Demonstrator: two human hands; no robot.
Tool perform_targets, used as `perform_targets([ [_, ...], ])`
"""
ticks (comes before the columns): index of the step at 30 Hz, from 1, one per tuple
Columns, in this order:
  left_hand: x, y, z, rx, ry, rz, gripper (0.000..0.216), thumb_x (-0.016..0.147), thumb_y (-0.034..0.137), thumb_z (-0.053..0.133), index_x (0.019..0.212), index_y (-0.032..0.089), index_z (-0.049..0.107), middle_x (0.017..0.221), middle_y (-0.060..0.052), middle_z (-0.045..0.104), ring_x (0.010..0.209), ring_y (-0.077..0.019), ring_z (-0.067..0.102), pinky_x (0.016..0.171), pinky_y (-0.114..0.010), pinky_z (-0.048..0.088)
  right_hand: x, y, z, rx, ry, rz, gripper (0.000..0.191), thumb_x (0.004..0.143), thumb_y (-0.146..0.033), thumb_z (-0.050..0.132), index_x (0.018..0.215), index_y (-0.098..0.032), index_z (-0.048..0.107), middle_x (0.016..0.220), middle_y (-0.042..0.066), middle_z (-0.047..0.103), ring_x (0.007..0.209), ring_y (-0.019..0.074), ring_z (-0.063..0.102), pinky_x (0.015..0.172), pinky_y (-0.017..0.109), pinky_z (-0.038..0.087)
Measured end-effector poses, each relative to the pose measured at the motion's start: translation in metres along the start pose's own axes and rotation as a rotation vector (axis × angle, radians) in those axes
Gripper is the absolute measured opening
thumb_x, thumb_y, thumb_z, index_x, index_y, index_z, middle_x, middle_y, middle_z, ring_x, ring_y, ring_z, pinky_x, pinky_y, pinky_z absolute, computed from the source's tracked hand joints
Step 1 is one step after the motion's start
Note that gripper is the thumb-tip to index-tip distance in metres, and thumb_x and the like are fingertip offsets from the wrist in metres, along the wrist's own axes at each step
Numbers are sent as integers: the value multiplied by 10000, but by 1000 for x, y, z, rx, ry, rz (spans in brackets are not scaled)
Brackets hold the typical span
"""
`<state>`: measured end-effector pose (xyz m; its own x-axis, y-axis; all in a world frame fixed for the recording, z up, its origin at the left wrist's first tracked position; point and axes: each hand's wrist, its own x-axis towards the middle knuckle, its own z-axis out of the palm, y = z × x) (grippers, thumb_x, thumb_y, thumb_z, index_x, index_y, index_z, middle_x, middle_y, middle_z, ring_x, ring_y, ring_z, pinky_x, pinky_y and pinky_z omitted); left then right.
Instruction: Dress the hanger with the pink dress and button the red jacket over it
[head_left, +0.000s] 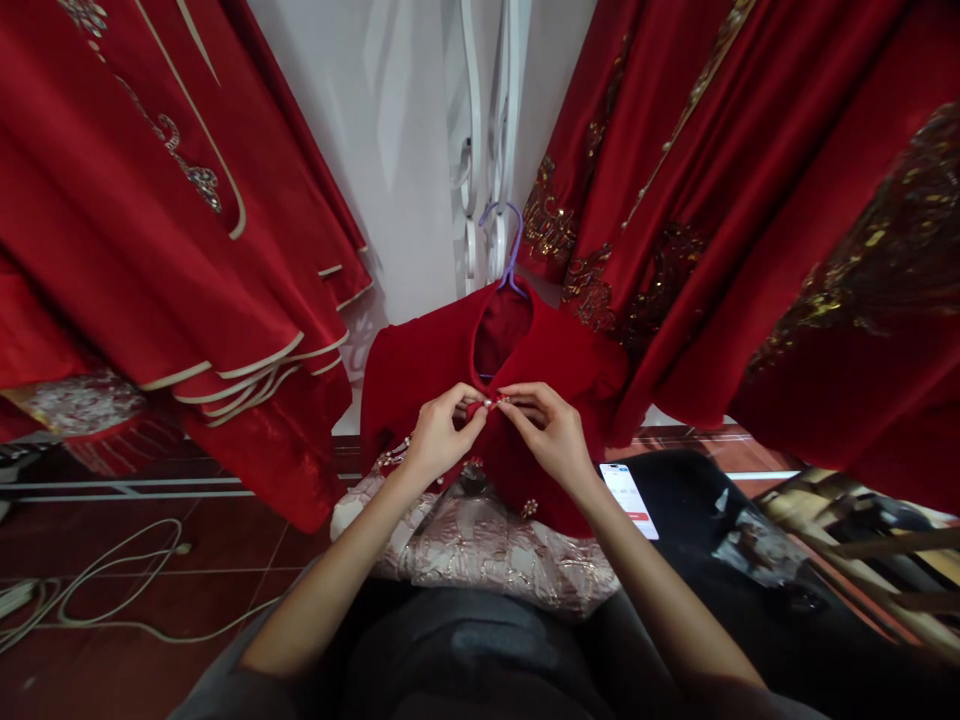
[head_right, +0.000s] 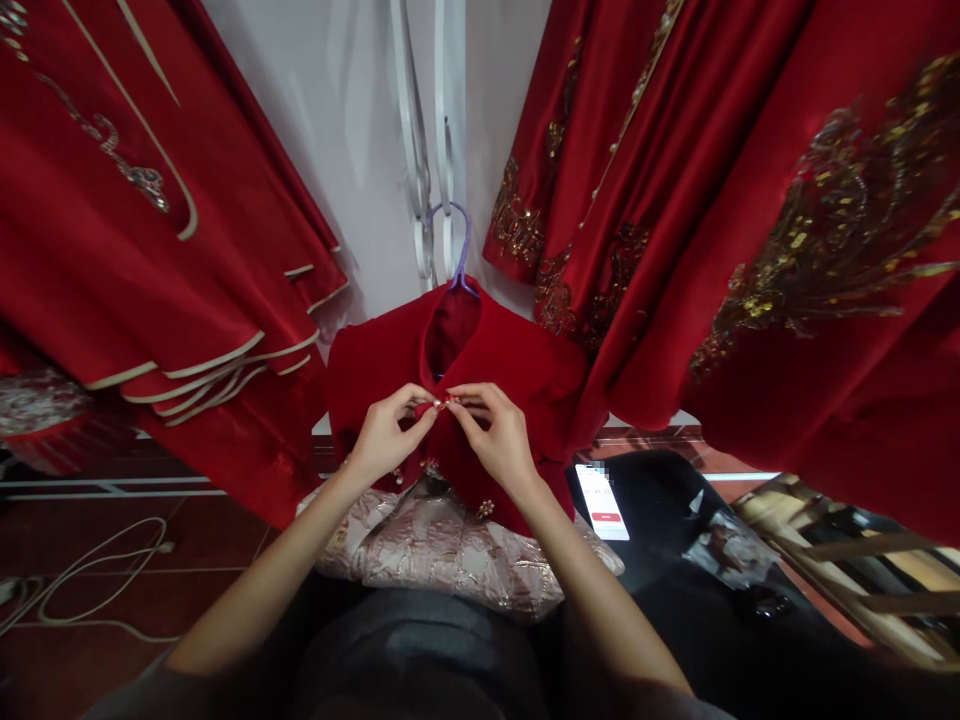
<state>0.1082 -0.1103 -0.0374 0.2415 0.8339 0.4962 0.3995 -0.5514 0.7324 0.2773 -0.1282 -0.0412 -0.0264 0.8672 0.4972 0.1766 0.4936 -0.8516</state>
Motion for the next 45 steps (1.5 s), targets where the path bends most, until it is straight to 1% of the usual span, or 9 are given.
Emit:
perform_targets([
  [4,1,-1,-1,43,-29,22,77,856,216,553,920,194,589,891,-17,681,809,-141,652,766,-257,521,4,1,0,-23,14,27,198,858,-354,620,988,-211,663,1000,62,689,945,183,674,783,299,582],
  [9,9,5,-4,138,-92,119,110,853,187,536,942,191,600,906,-28,682,818,-147,647,784,-270,509,8,4,4,-8,109,31,206,837,-338,640,993,-208,672,1005,60,710,931,185,690,804,312,589],
  [13,18,8,0,179,-110,157,71,848,225,564,889,189,609,868,-20,684,765,-142,636,728,-258,494,8,9,5,89,193,71,249,798,-342,681,999,-194,687,974,59,741,920,206,710,856,353,590],
  [17,23,10,5,223,-79,145,73,846,242,571,822,187,612,849,-15,689,734,-138,626,689,-246,471,6,12,5,134,221,108,283,773,-348,704,999,-180,723,999,58,750,945,224,712,934,392,562],
  [23,24,14,3,263,-109,174,32,811,192,580,793,185,606,765,2,652,674,-125,588,650,-234,436,8,14,0,211,179,155,332,734,-335,740,1024,-174,736,1030,51,742,971,234,707,987,422,530],
  [29,22,17,2,275,-123,178,48,811,196,564,784,192,604,749,-2,641,663,-130,579,644,-242,431,10,15,-6,248,85,196,403,707,-365,765,1067,-188,725,1075,48,727,1010,253,693,1012,470,505],
  [36,28,19,1,383,-192,223,103,824,187,546,728,184,583,689,-9,592,649,-145,554,625,-255,418,9,21,-5,246,77,182,420,705,-378,767,1072,-180,719,1098,61,721,1029,251,685,1020,458,500],
  [41,33,19,2,529,-272,299,135,866,178,486,791,178,599,763,-37,615,768,-185,590,731,-301,471,11,27,-6,231,61,163,372,736,-364,739,1055,-175,705,1102,76,721,1027,234,683,1011,434,501],
  [45,26,15,12,383,-234,232,104,839,187,532,930,178,582,892,-55,637,833,-191,619,785,-331,512,11,30,-5,141,9,77,361,823,-321,632,1165,-208,608,1173,73,668,1090,201,637,988,393,505],
])
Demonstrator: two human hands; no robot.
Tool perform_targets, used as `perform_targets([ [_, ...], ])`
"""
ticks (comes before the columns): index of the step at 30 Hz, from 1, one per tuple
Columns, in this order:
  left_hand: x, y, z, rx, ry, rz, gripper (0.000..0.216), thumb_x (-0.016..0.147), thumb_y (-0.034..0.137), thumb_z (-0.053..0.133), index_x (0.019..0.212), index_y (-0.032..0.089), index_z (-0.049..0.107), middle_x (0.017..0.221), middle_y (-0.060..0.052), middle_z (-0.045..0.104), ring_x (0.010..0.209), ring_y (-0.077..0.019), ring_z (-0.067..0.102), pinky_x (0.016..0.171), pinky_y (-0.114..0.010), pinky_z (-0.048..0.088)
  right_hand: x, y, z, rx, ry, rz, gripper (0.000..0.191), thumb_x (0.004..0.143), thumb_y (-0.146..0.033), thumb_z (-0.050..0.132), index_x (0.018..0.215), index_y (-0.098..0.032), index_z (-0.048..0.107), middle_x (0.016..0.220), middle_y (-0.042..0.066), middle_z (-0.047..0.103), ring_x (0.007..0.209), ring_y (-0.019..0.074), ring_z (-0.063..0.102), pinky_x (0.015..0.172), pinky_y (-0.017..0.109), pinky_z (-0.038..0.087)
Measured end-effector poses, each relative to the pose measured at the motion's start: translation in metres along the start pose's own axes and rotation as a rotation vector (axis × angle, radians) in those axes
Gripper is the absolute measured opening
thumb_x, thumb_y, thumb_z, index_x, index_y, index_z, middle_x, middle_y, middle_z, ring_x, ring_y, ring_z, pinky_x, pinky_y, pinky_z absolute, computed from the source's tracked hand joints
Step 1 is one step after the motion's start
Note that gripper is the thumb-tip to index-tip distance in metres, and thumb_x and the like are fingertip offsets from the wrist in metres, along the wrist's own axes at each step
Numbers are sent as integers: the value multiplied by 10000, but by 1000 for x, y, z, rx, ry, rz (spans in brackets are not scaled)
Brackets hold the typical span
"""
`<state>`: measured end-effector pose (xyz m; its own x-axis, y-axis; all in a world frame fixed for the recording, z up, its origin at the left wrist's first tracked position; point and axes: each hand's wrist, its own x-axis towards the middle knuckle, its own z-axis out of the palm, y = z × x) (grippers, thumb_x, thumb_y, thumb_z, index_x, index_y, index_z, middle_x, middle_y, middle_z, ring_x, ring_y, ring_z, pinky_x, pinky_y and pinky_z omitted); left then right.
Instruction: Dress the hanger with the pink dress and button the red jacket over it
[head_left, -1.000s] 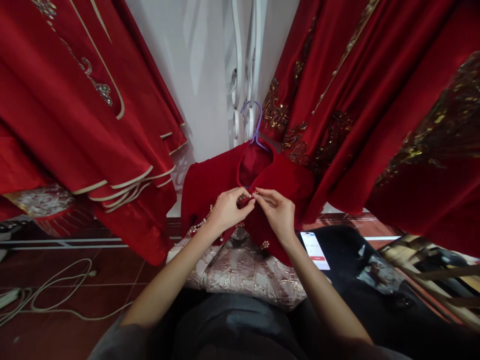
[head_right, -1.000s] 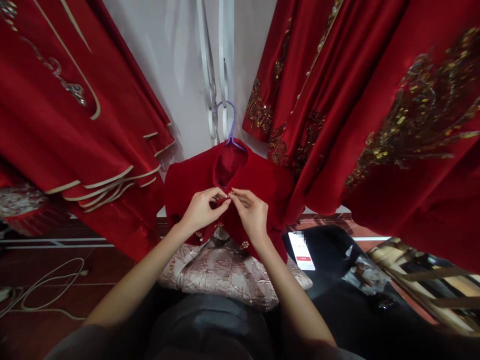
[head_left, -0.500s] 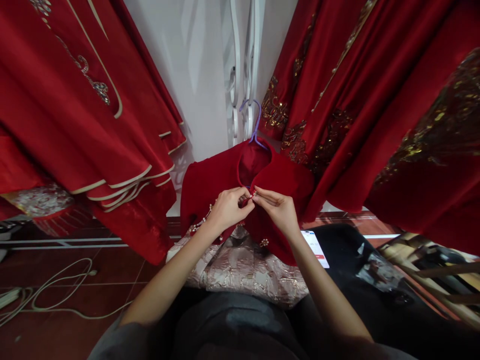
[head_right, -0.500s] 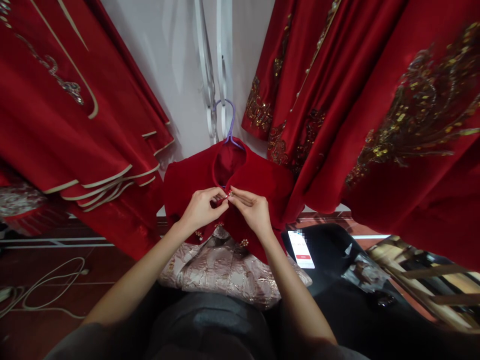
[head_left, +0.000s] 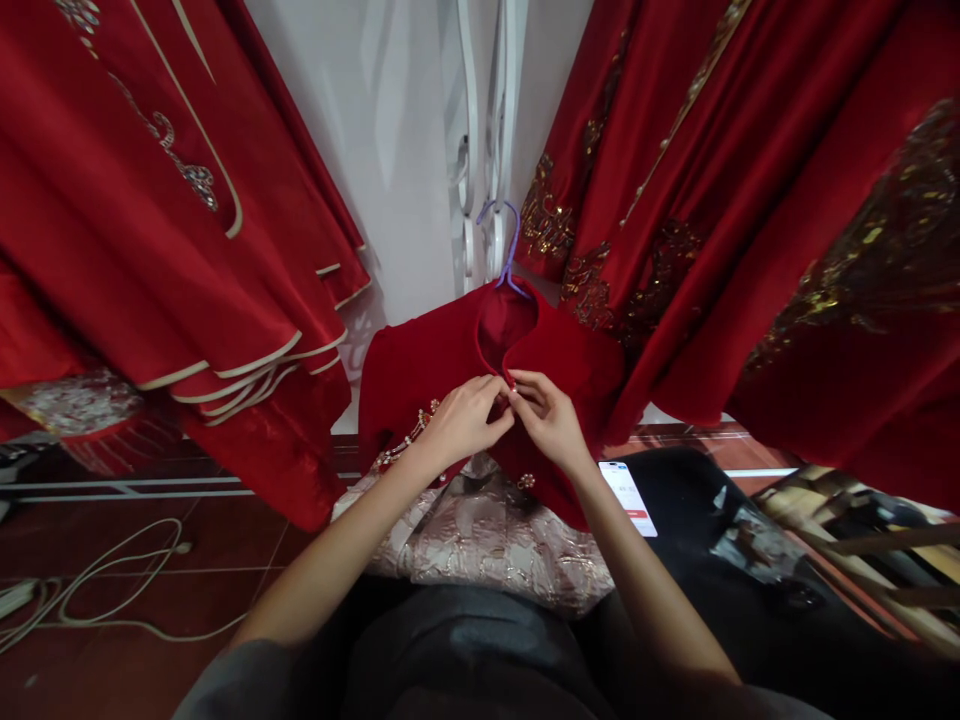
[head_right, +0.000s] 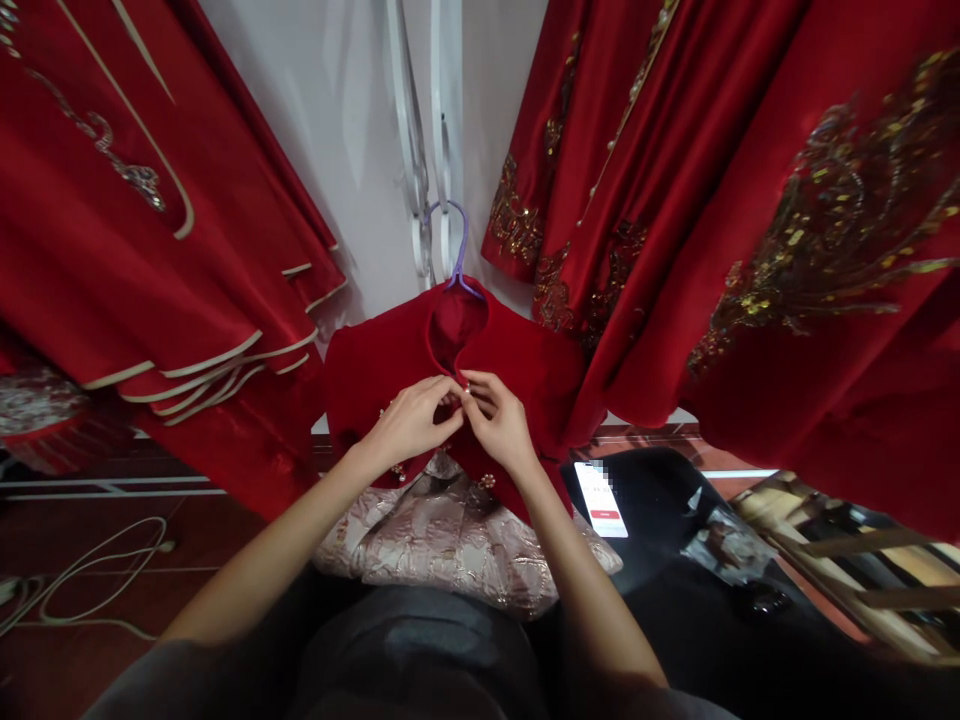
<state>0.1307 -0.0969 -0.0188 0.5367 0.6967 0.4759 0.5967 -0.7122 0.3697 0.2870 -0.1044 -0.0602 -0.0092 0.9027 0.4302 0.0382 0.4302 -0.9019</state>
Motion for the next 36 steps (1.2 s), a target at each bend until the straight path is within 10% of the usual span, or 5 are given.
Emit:
perform_targets([
  [8,-28,-9,40,-548,94,-145,453,802,82,497,1242,190,496,1242,-123,562,1023,-164,625,860,-319,558,-4,6,0,-264,-104,-159,712,711,-73,524,1388,-240,384,1379,98,454,1140,204,534,969,384,477],
  [15,-36,-7,31,-651,97,-247,422,820,102,492,1230,190,542,1284,-127,578,1062,-179,641,862,-321,561,-3,-8,-42,-487,-239,39,896,631,-62,518,1457,-232,214,1205,116,548,702,119,577,647,284,509],
  [25,-63,-42,2,-263,449,-550,237,715,256,680,911,176,572,897,-33,632,702,-107,602,639,-226,516,-15,-43,-97,-498,-218,215,291,785,-278,620,1042,-237,489,738,-10,587,515,115,502,497,247,425],
  [31,-72,-51,19,-366,420,-571,276,707,290,694,877,187,503,766,8,613,642,-102,613,609,-219,513,-23,-91,-73,-206,-473,125,270,769,-351,708,917,-231,517,794,-4,547,698,120,537,633,241,494],
  [36,-70,-45,17,-403,461,-576,169,737,248,638,849,181,531,723,8,626,626,-101,621,613,-211,505,-18,-66,-25,-161,-559,72,240,780,-332,703,965,-224,593,817,-12,602,697,117,556,652,255,499],
])
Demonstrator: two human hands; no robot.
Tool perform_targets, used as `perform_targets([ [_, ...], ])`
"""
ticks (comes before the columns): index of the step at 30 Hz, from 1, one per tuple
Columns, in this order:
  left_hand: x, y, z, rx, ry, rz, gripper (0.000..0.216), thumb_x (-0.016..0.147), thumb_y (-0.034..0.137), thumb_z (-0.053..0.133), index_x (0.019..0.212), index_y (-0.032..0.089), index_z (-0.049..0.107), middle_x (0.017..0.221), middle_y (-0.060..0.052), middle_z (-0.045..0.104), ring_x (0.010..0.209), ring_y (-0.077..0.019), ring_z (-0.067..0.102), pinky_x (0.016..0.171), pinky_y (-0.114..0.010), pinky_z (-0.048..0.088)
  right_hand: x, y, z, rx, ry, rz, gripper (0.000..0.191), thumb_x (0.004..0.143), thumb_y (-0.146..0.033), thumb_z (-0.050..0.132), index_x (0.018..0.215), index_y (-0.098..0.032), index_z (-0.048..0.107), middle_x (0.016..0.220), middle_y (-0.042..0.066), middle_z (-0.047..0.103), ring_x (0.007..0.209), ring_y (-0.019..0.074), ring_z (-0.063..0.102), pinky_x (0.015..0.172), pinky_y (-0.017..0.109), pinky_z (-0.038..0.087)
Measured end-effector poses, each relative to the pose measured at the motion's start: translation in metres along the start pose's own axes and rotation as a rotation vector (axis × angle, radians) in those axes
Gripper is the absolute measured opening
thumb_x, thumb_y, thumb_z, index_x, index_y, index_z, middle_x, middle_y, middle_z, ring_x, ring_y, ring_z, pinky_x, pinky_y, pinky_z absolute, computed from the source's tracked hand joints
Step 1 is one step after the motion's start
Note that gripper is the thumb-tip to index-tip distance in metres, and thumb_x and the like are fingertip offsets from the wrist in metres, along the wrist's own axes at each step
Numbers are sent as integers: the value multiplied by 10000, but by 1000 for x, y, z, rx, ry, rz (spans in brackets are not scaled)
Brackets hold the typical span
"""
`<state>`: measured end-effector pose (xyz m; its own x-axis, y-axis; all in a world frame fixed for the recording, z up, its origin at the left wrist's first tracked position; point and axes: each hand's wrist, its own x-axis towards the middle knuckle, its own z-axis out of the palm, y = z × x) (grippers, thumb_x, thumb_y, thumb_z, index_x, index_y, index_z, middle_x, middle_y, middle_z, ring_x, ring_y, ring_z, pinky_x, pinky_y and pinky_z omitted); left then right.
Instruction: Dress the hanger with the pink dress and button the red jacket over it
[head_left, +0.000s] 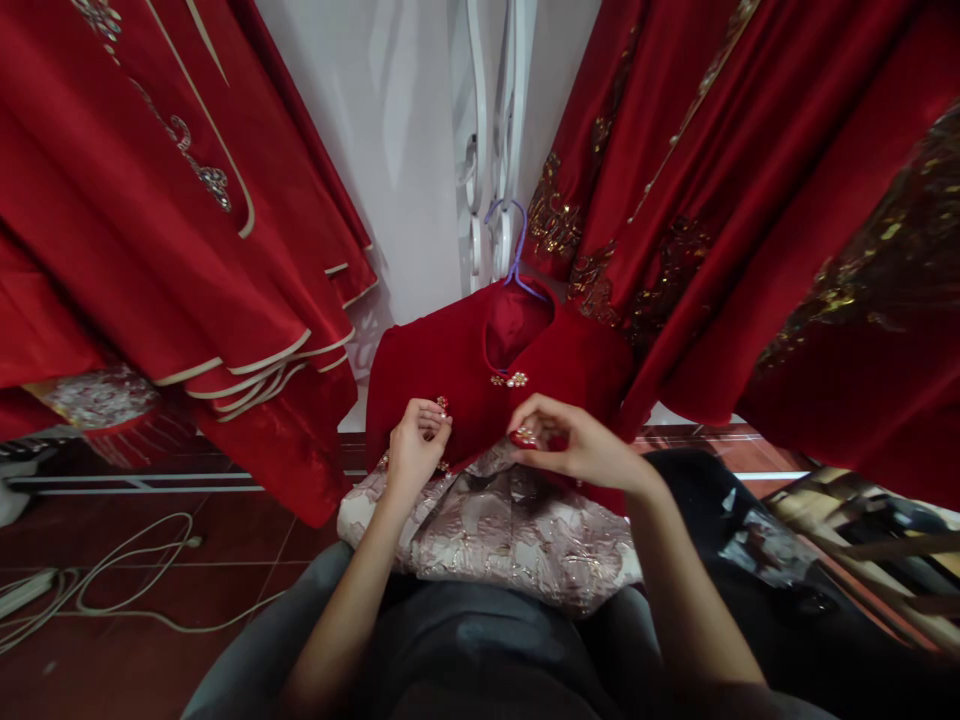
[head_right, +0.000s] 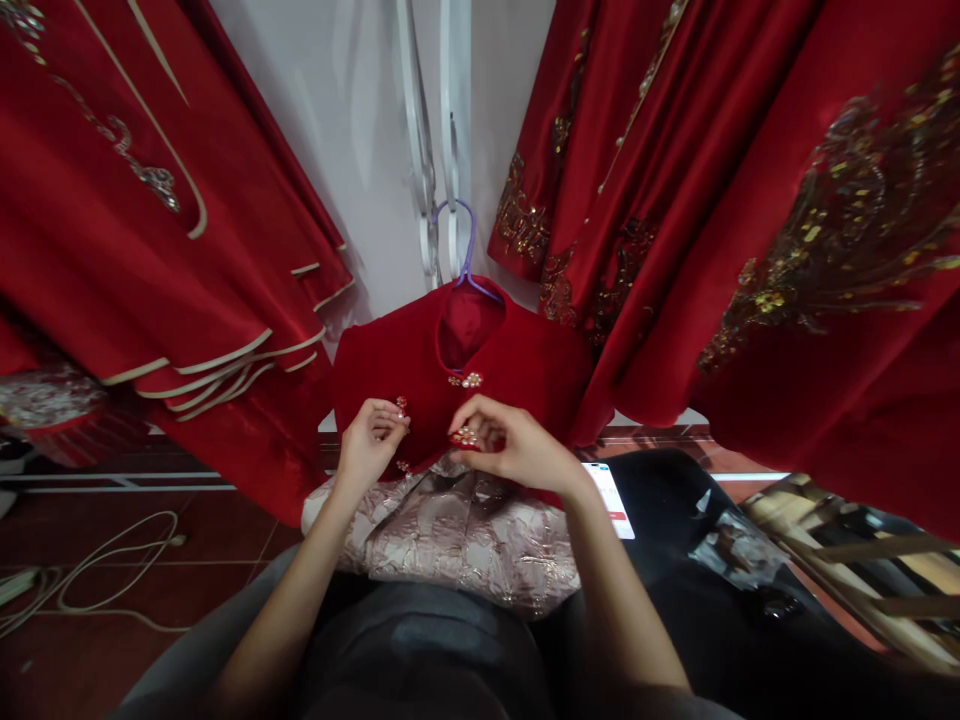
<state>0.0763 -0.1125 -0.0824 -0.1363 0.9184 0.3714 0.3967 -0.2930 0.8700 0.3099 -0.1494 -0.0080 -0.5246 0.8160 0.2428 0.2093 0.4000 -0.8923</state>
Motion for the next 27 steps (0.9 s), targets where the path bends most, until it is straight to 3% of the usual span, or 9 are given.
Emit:
perform_targets([
  [3,1,0,-3,-21,-34,4,137,735,217,620,858,170,588,757,-12,661,660,-108,638,657,-228,520,23,28,28,-54,109,-16,204,803,-333,665,968,-215,639,827,-6,640,689,119,582,645,255,506],
  [6,3,-4,-3,-61,-47,-9,150,734,235,631,863,160,618,781,-26,678,689,-115,652,675,-233,531,41,58,53,-46,294,5,297,765,-357,698,1010,-197,648,826,6,658,713,129,617,646,249,524],
  [10,5,-10,0,-122,-46,-37,159,706,220,647,849,150,633,791,-40,694,720,-128,669,685,-241,544,56,81,73,40,377,0,241,831,-364,617,973,-178,672,905,53,694,800,139,658,744,269,550],
  [17,2,-8,4,-196,-78,-60,231,701,259,687,890,127,668,868,-81,727,753,-154,694,724,-275,572,63,83,83,11,527,-30,185,854,-301,589,962,-176,673,915,59,676,802,136,668,737,253,562],
  [27,6,-20,5,-179,-44,-61,245,723,280,670,910,126,711,885,-94,745,796,-184,710,767,-307,579,70,80,92,-97,621,-72,124,852,-255,605,926,-178,668,884,41,630,767,127,642,709,241,559],
])
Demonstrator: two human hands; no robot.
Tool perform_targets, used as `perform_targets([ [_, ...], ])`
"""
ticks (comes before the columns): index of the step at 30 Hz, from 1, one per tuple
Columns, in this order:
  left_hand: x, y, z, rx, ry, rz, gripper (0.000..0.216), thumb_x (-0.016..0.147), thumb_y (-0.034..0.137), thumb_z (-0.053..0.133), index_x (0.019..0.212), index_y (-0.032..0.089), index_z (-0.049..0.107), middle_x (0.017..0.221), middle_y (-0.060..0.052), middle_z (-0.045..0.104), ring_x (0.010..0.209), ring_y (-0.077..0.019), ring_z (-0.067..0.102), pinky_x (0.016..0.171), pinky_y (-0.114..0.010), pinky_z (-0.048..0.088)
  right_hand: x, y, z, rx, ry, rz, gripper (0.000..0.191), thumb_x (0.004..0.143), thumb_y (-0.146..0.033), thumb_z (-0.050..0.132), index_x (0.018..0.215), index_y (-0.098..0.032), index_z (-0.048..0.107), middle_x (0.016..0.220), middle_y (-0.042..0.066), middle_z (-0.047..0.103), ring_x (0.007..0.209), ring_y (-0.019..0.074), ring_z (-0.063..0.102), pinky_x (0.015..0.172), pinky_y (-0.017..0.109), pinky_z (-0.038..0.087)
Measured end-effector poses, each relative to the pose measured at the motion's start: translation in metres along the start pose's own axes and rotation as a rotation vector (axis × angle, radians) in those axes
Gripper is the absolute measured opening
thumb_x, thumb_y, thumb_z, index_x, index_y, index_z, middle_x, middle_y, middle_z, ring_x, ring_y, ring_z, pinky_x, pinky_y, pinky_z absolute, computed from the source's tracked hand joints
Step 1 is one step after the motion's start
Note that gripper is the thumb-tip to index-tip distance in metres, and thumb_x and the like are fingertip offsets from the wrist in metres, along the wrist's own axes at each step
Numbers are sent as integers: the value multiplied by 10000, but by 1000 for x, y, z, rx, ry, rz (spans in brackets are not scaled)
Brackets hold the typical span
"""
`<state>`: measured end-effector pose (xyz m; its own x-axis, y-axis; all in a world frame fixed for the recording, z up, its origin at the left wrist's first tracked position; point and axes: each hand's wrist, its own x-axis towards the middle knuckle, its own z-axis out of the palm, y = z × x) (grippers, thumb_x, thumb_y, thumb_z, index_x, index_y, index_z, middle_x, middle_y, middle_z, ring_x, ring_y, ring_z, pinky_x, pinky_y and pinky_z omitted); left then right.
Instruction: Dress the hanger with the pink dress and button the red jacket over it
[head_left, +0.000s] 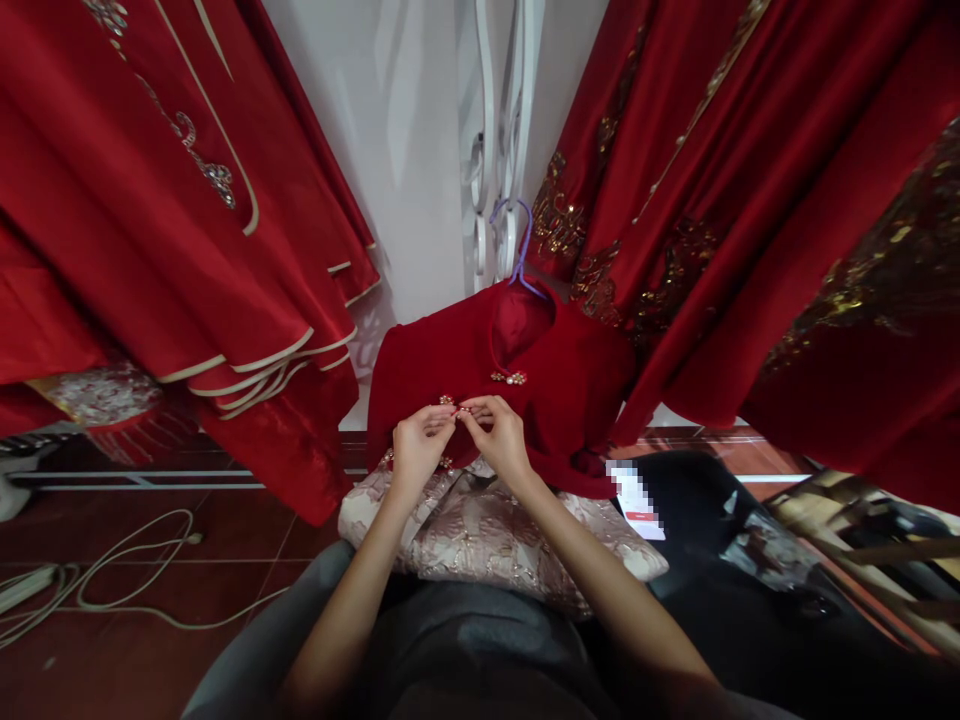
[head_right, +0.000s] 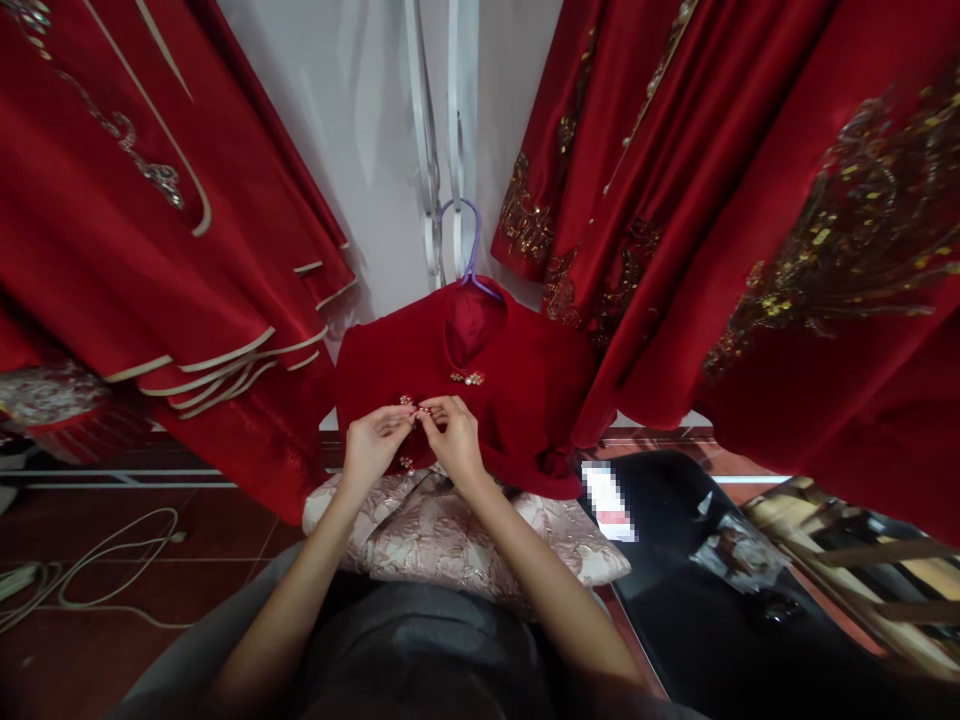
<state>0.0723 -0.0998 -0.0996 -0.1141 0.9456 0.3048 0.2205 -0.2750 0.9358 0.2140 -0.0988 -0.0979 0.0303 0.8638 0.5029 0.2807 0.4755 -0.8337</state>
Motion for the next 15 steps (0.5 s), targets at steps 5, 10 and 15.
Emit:
perform_targets([
  [5,5,1,-8,17,-74,29,227,701,289,697,855,122,707,833,-87,744,742,-180,707,748,-306,579,1,0,0,-20,1,9,110,847,-234,605,909,-168,667,866,37,624,748,118,633,682,222,550],
  [10,9,7,-10,72,-133,20,195,692,276,700,829,136,696,830,-80,741,750,-181,704,734,-305,576,4,-2,-5,-32,-56,53,122,850,-250,598,905,-172,675,884,46,650,752,121,655,676,219,556],
  [15,-1,8,-10,109,-115,-13,245,723,241,661,950,150,654,892,-68,727,782,-156,693,722,-272,560,12,0,-29,-8,-203,119,174,900,-289,525,969,-190,650,958,46,712,785,135,698,715,247,560],
])
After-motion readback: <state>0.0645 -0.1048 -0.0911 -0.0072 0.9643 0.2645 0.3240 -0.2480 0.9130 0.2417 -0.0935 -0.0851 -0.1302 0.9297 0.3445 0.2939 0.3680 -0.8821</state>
